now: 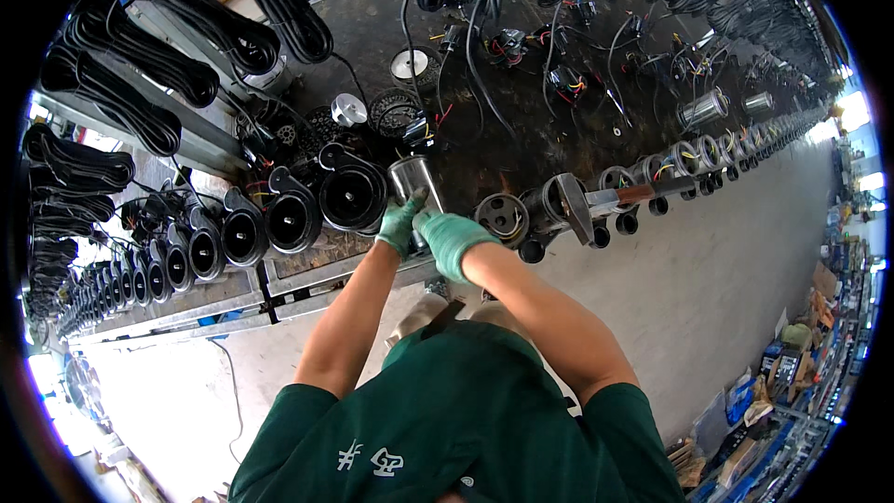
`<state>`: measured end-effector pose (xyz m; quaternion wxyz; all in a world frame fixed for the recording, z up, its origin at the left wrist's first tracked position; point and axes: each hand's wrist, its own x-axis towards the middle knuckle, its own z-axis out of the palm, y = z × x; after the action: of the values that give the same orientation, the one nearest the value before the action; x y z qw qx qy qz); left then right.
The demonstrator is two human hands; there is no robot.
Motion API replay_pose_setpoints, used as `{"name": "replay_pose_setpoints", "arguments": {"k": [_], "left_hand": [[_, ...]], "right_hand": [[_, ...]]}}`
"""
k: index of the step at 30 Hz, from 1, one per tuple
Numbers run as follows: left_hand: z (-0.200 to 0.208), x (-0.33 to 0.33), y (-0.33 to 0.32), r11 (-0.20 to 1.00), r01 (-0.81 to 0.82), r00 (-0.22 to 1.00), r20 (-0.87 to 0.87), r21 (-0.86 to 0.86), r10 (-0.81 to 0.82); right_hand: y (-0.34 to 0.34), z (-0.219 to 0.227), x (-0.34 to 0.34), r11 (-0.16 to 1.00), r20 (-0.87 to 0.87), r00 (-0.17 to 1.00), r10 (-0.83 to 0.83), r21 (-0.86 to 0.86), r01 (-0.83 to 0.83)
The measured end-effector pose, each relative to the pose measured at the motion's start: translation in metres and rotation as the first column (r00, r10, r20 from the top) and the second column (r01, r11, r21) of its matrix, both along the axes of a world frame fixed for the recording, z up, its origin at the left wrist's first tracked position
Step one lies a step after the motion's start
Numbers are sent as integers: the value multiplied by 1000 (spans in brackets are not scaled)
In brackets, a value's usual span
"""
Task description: The person uses pliers to crimp or secure wires inside a series of cylindrical metal housings arranged on a workbench. They handle each unit one at a time, manipulating the internal wiring and then placing the completed unit back into the row.
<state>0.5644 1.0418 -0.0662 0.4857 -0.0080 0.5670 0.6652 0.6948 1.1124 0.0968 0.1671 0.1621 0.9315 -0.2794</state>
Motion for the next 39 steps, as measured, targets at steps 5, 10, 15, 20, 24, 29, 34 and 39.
{"name": "replay_pose_setpoints", "arguments": {"k": [5, 10, 15, 20, 24, 29, 34, 39], "left_hand": [[-14, 15, -35, 978, -60, 795, 601, 200, -75], [67, 19, -47, 952, 88, 892, 403, 293, -207], [56, 35, -33, 974, -34, 993, 114, 224, 9], [66, 30, -13, 989, 21, 999, -35, 149, -16], [80, 26, -2, 998, -37, 993, 113, 42, 32], [27, 20, 25, 948, -296, 881, 417, 119, 223], [45, 28, 29, 928, -355, 840, 476, 116, 262], [57, 21, 13, 962, -196, 887, 453, 189, 91]], "right_hand": [[20, 11, -21, 993, -238, 969, -60, -109, 35], [42, -16, -64, 959, -124, 992, -25, 276, 58], [48, -31, -69, 921, -351, 860, -370, -18, 388], [56, -29, -64, 855, -240, 829, -505, -9, 519], [66, -44, -52, 906, -302, 863, -404, -4, 423], [51, -41, -67, 911, -189, 896, -401, 21, 412], [60, -43, -64, 937, -209, 917, -340, 4, 349], [51, -30, -63, 912, -208, 890, -405, -31, 408]]}}
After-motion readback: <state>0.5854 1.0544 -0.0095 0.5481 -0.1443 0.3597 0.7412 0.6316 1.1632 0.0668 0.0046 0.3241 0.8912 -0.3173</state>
